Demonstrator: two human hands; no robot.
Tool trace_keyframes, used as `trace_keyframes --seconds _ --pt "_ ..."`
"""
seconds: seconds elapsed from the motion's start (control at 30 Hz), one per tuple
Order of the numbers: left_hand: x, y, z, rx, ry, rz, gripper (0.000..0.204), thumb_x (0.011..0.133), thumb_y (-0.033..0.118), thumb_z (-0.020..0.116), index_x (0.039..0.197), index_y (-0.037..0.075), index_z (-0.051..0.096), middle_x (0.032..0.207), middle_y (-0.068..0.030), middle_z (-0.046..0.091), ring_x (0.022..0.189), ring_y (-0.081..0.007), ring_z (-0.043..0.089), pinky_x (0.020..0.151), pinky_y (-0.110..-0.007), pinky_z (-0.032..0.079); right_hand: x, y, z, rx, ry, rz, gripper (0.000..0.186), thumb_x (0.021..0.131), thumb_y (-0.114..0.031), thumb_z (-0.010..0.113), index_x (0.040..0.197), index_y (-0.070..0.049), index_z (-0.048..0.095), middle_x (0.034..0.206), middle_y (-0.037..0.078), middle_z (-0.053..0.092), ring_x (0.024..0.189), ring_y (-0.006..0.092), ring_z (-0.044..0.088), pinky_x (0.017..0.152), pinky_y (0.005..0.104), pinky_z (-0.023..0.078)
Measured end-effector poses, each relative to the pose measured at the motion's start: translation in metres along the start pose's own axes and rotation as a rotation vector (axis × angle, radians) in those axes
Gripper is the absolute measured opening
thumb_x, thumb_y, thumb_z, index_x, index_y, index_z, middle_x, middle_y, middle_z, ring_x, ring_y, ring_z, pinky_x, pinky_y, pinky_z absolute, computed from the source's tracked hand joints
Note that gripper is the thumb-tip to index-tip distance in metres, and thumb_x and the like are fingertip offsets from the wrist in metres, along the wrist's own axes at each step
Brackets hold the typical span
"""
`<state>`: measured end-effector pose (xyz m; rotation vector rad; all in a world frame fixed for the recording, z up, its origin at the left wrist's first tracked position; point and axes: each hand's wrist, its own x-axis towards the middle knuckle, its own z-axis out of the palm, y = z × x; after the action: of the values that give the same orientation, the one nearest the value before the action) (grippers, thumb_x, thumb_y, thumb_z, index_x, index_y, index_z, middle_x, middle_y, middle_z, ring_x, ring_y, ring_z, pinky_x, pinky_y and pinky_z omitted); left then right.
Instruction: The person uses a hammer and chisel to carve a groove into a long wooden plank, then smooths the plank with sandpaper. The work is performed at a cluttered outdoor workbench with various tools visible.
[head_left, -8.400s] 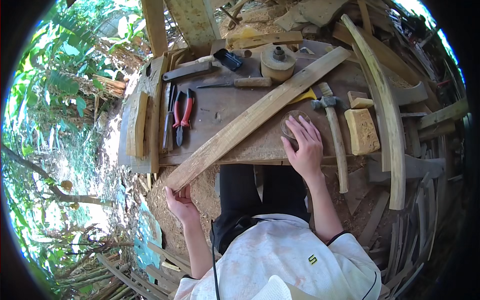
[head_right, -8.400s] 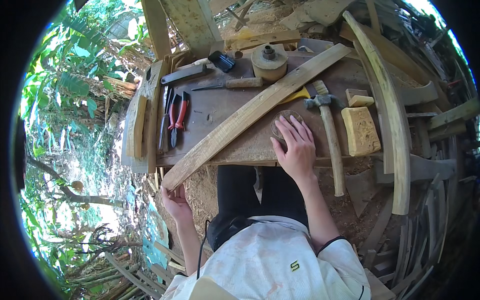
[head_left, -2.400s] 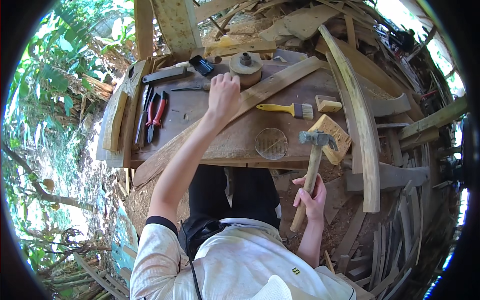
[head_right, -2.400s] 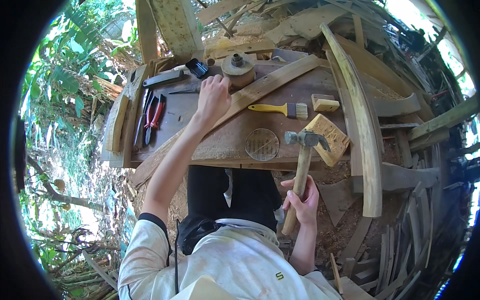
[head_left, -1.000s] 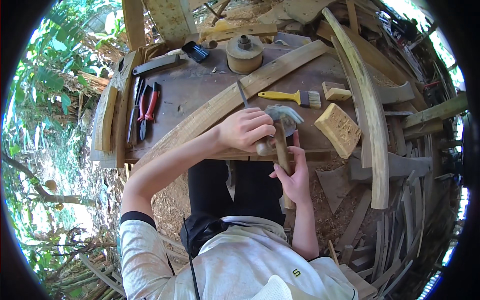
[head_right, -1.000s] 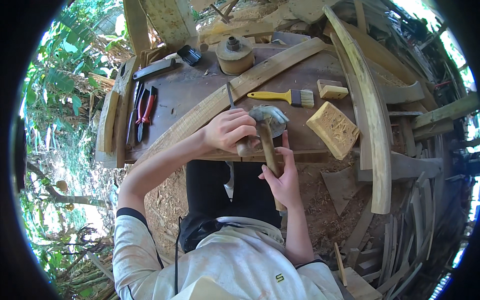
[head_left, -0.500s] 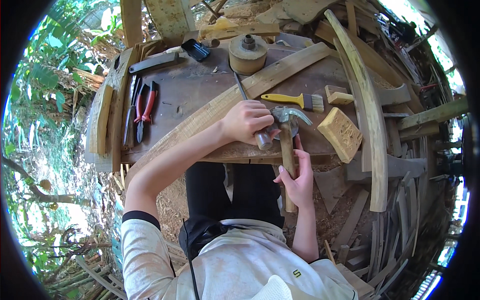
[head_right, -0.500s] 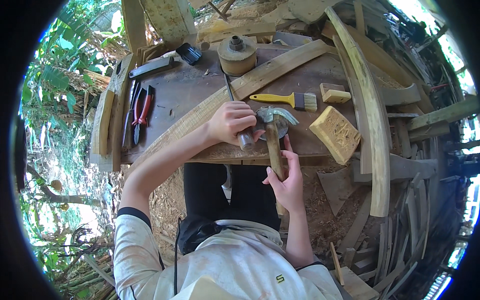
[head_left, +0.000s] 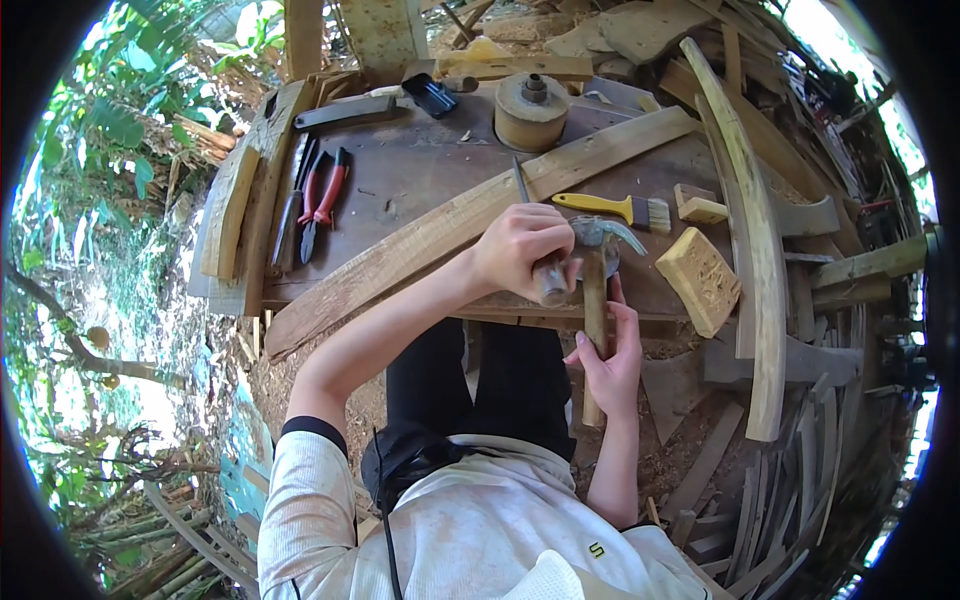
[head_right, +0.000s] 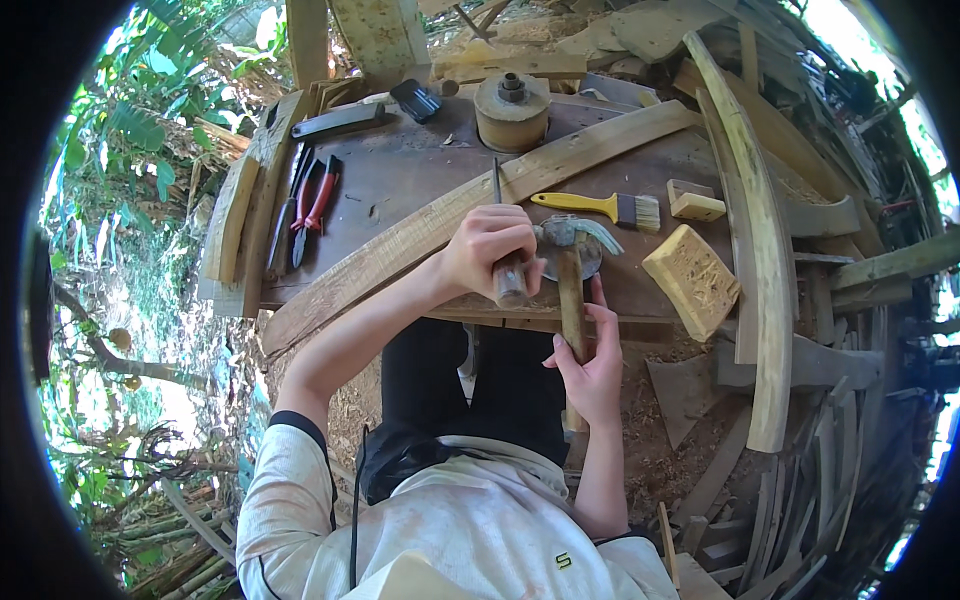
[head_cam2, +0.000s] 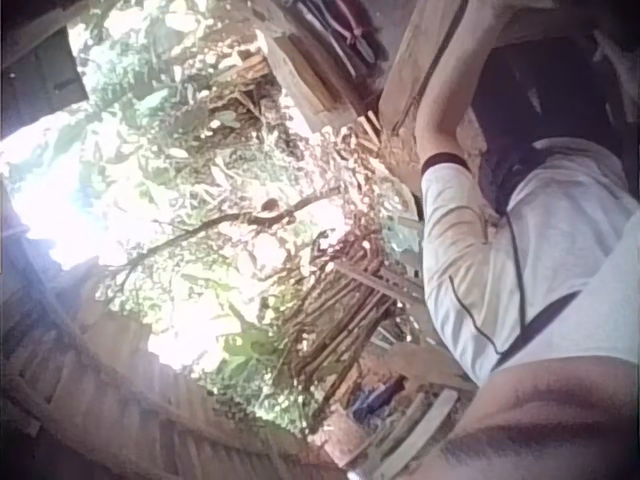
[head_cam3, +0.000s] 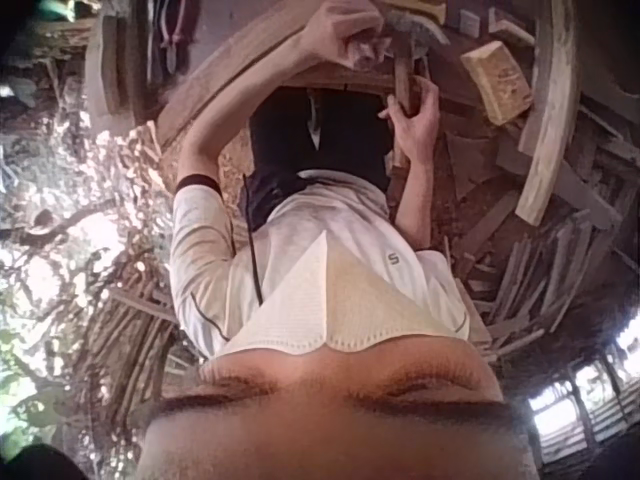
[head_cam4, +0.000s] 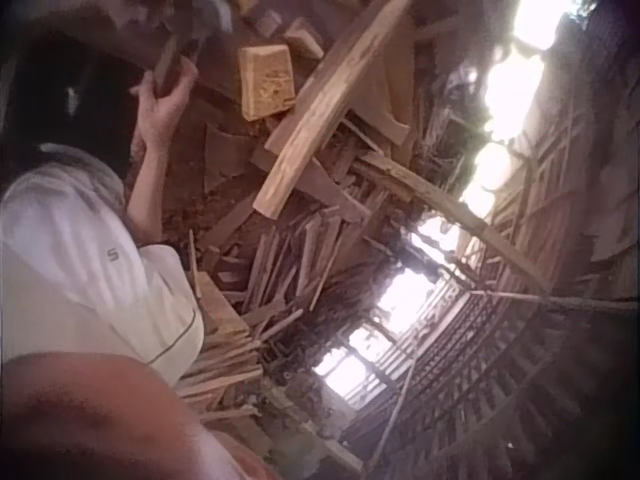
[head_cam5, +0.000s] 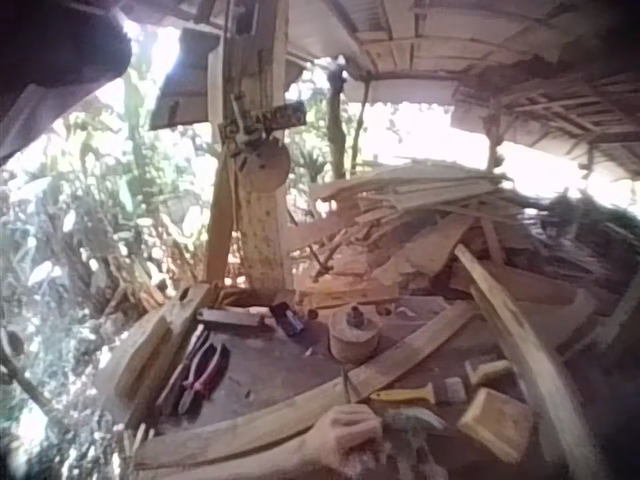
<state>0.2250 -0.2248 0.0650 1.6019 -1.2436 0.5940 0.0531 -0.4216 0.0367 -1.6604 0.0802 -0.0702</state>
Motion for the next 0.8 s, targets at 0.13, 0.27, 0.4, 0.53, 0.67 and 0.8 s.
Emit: trace_keyframes --seconds 0.13,0.27,0.4,0.53,0.67,0.8 --pt "0.007 0.004 0.001 -0.001 0.047 -0.020 0.051 0.078 0.031 0.098 0.070 0.009 0.053 0.066 -0.0058 0.053 0.058 -0.0286 0.054 0.054 -0.039 0.042 -0.001 0.002 -0.002 -0.003 -0.007 0.038 0.044 0.099 0.008 0.066 0.139 0.002 0.047 0.167 0.017 0.039 0.084 0.0151 0.072 0.070 0.0299 0.066" --pt "0.018 -0.007 -0.001 0.039 -0.132 0.049 0.048 0.083 0.031 0.092 0.070 0.009 0.052 0.065 -0.0057 0.052 0.058 -0.0297 0.056 0.053 -0.041 0.044 -0.001 0.003 -0.003 0.007 -0.007 0.037 0.043 0.100 0.007 0.066 0.138 0.002 0.047 0.171 0.017 0.037 0.087 0.0151 0.072 0.070 0.0295 0.067" --pt "0.018 -0.027 0.000 0.002 -0.237 0.150 0.043 0.088 0.034 0.087 0.072 0.009 0.055 0.064 -0.0074 0.054 0.058 -0.0314 0.059 0.054 -0.042 0.047 0.000 0.003 -0.004 0.025 -0.012 0.066 0.043 0.099 0.008 0.066 0.137 0.002 0.048 0.173 0.017 0.035 0.089 0.0150 0.072 0.070 0.0295 0.067" --pt "0.006 -0.037 0.006 -0.080 -0.165 0.215 0.038 0.089 0.032 0.087 0.079 0.011 0.057 0.073 -0.0058 0.058 0.063 -0.0280 0.063 0.057 -0.040 0.051 0.002 -0.004 -0.002 0.040 -0.013 0.048 0.043 0.099 0.008 0.067 0.137 0.002 0.048 0.175 0.016 0.032 0.094 0.0138 0.072 0.071 0.0292 0.067" --pt "0.009 -0.037 0.007 0.011 -0.089 0.383 0.029 0.081 0.025 0.081 0.087 0.008 0.059 0.087 -0.0084 0.061 0.072 -0.0258 0.066 0.061 -0.040 0.054 0.003 -0.004 -0.002 -0.005 -0.015 0.021 0.048 0.096 0.010 0.066 0.139 0.002 0.045 0.175 0.023 0.029 0.094 0.0174 0.073 0.068 0.0294 0.066" --pt "0.005 -0.035 0.005 0.022 -0.072 0.338 0.031 0.080 0.027 0.084 0.084 0.009 0.059 0.083 -0.0065 0.060 0.068 -0.0250 0.064 0.058 -0.038 0.051 0.001 0.003 -0.002 0.009 0.003 0.004 0.050 0.095 0.011 0.066 0.139 0.002 0.045 0.175 0.022 0.029 0.103 0.0174 0.072 0.069 0.0284 0.066"
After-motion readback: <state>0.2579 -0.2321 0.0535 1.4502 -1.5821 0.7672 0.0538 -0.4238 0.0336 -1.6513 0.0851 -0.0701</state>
